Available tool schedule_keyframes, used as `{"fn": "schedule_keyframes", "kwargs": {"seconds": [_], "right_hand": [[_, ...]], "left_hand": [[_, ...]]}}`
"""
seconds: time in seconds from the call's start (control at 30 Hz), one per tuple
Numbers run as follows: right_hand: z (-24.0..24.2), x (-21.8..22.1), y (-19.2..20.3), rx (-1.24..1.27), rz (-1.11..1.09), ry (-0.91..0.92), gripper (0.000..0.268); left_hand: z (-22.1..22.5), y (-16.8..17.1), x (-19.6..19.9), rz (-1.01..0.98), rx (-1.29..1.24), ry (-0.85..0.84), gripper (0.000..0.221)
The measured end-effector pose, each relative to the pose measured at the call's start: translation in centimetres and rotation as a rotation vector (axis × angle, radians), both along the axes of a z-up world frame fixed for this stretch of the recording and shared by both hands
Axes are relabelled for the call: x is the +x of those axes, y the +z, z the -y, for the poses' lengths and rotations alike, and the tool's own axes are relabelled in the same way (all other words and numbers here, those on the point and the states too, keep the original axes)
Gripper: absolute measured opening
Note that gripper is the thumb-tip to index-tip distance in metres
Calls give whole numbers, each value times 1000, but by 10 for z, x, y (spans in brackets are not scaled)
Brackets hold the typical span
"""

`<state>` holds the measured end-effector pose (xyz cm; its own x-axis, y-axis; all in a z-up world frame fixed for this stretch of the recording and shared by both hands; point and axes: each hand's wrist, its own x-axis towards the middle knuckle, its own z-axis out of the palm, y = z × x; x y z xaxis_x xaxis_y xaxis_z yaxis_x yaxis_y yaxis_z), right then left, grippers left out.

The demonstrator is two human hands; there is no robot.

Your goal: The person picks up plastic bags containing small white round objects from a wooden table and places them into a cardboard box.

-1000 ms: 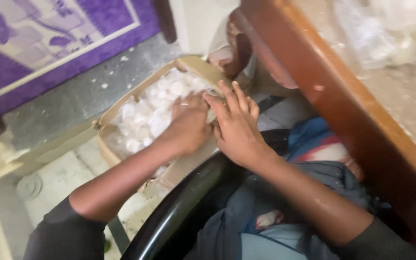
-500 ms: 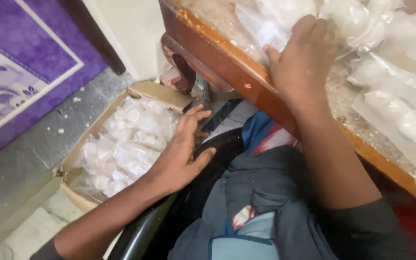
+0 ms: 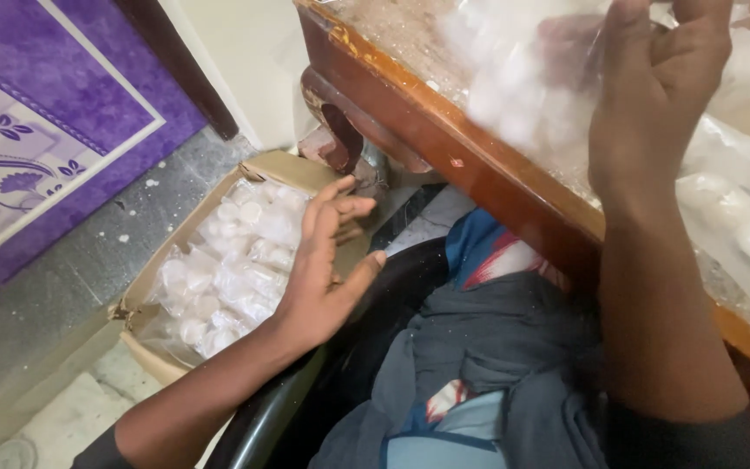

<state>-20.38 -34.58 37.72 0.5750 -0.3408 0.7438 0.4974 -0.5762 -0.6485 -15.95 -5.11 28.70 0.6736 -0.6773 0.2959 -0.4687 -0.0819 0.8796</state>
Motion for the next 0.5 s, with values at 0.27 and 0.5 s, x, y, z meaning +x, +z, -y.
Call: {"fn": "schedule_keyframes", "kwargs": {"seconds": [0.27,0.5], "right_hand": [[-89,-27,0,533,-521,532,24],[-86,-20,-52,786,-577,613,21]], "left_hand": [[-5,-23,-4,-376,-502,-315,67],[6,-20,3,-678,-387,-217,40]]}}
